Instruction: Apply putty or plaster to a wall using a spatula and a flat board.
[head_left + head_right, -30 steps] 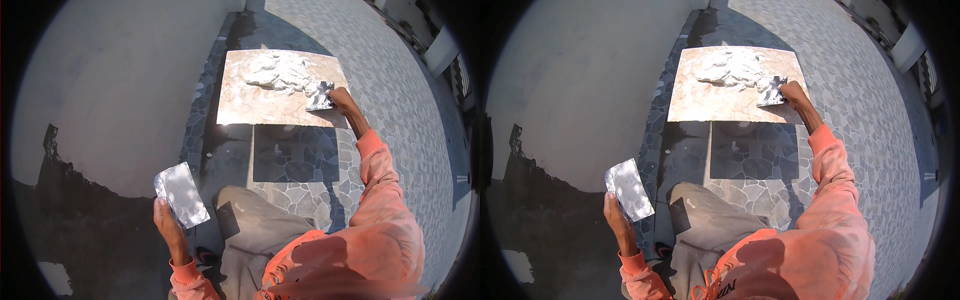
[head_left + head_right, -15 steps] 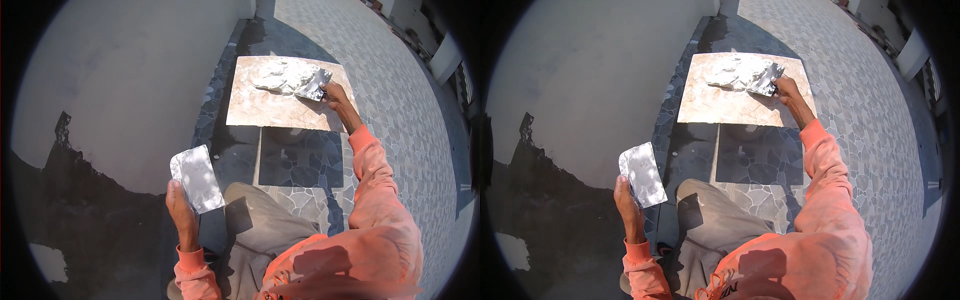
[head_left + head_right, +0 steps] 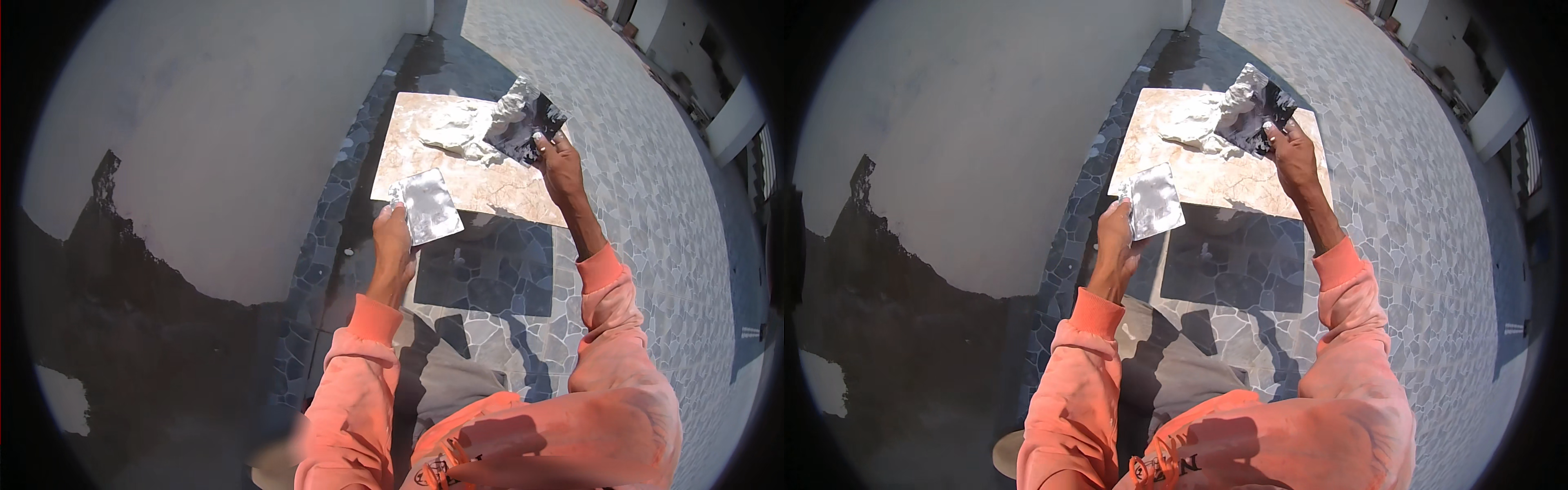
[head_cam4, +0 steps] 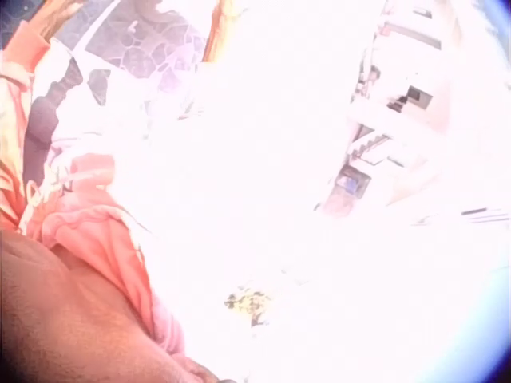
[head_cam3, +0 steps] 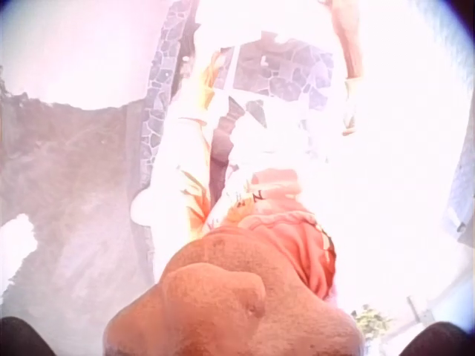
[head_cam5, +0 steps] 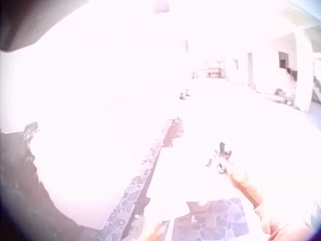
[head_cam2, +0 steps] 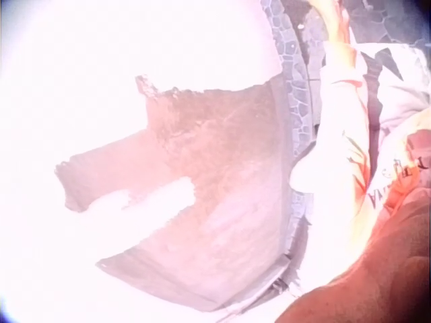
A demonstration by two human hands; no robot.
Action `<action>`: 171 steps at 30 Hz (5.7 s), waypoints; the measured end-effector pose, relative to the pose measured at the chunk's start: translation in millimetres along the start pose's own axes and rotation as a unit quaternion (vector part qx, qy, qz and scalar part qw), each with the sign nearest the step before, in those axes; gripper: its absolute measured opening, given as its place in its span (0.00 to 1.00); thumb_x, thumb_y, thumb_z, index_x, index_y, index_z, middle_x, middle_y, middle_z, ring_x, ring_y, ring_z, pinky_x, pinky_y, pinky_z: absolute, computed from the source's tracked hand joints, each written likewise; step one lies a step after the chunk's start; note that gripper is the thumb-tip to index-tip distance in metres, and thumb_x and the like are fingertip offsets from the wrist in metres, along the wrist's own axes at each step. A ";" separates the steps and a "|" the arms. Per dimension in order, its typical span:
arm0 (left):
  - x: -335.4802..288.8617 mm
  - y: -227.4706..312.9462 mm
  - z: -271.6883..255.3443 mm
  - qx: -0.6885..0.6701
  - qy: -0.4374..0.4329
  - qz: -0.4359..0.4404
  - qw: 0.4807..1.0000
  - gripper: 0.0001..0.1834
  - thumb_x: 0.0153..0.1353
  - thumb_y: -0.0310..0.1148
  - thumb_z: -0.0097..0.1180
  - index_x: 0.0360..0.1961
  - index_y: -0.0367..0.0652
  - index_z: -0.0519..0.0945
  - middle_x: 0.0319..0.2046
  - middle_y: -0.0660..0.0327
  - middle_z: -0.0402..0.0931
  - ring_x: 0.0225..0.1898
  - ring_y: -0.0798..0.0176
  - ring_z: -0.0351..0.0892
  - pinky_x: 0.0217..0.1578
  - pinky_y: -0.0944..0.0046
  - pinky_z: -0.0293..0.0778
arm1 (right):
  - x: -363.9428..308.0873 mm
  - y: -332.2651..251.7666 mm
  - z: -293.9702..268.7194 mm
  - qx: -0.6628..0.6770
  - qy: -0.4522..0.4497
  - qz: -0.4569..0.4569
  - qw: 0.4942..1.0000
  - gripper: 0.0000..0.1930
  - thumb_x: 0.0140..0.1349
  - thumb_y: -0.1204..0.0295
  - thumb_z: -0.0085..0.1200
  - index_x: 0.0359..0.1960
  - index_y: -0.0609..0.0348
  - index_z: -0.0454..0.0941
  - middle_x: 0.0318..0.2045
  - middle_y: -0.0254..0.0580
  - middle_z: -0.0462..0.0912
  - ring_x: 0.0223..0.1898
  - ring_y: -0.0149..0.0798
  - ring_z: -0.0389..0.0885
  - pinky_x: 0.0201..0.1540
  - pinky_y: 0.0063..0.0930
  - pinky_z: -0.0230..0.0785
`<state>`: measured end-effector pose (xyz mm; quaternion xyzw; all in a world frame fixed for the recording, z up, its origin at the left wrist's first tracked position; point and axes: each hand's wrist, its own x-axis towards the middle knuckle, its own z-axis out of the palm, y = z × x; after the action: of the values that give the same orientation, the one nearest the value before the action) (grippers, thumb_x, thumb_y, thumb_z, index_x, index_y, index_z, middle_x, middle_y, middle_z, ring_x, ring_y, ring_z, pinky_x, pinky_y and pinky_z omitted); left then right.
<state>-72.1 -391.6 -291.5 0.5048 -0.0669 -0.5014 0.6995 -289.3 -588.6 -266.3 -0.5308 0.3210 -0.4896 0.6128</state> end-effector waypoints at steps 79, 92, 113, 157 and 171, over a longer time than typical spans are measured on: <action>-24.8 0.5 73.3 -0.119 -0.158 -0.021 0.980 0.15 0.68 0.34 0.41 0.52 0.41 0.70 0.40 0.60 0.78 0.37 0.66 0.80 0.33 0.65 0.77 | -85.2 -27.5 18.1 -0.401 -0.215 -0.500 0.737 0.31 0.47 0.85 0.60 0.56 0.56 0.69 0.57 0.53 0.73 0.59 0.54 0.71 0.61 0.49 0.63; -20.3 -0.8 54.7 -0.113 -0.168 0.052 0.978 0.17 0.70 0.31 0.38 0.54 0.32 0.66 0.45 0.54 0.74 0.42 0.64 0.78 0.41 0.64 0.76 | -46.4 -24.0 -63.3 -0.541 -0.153 -0.395 0.726 0.21 0.53 0.88 0.46 0.49 0.60 0.72 0.45 0.54 0.79 0.47 0.53 0.78 0.51 0.40 0.71; -51.4 18.8 6.7 -0.053 -0.103 0.141 0.983 0.19 0.70 0.33 0.38 0.56 0.32 0.65 0.50 0.53 0.74 0.48 0.61 0.78 0.49 0.62 0.74 | 1.3 68.8 -37.5 -0.237 0.188 0.181 0.936 0.15 0.51 0.78 0.44 0.35 0.83 0.73 0.30 0.51 0.79 0.27 0.39 0.79 0.25 0.36 0.71; -131.9 94.2 -132.5 -0.091 0.037 0.245 0.964 0.14 0.70 0.33 0.40 0.49 0.37 0.71 0.42 0.61 0.75 0.43 0.69 0.77 0.44 0.67 0.74 | 21.3 -3.8 215.1 0.411 -0.274 0.171 0.852 0.18 0.65 0.76 0.46 0.56 0.61 0.66 0.53 0.46 0.74 0.55 0.46 0.73 0.61 0.49 0.63; -218.6 96.1 -254.3 -0.146 0.264 0.315 0.899 0.11 0.69 0.32 0.40 0.46 0.43 0.73 0.38 0.65 0.74 0.39 0.69 0.76 0.40 0.66 0.74 | -74.6 -379.0 601.7 -0.063 -0.177 -0.543 0.819 0.25 0.56 0.68 0.44 0.57 0.57 0.71 0.32 0.44 0.84 0.35 0.42 0.83 0.41 0.38 0.72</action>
<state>34.7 -62.2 -249.4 0.4631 0.0390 -0.1066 0.8790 138.4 -299.8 228.7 -0.7339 -0.1034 -0.6192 0.2595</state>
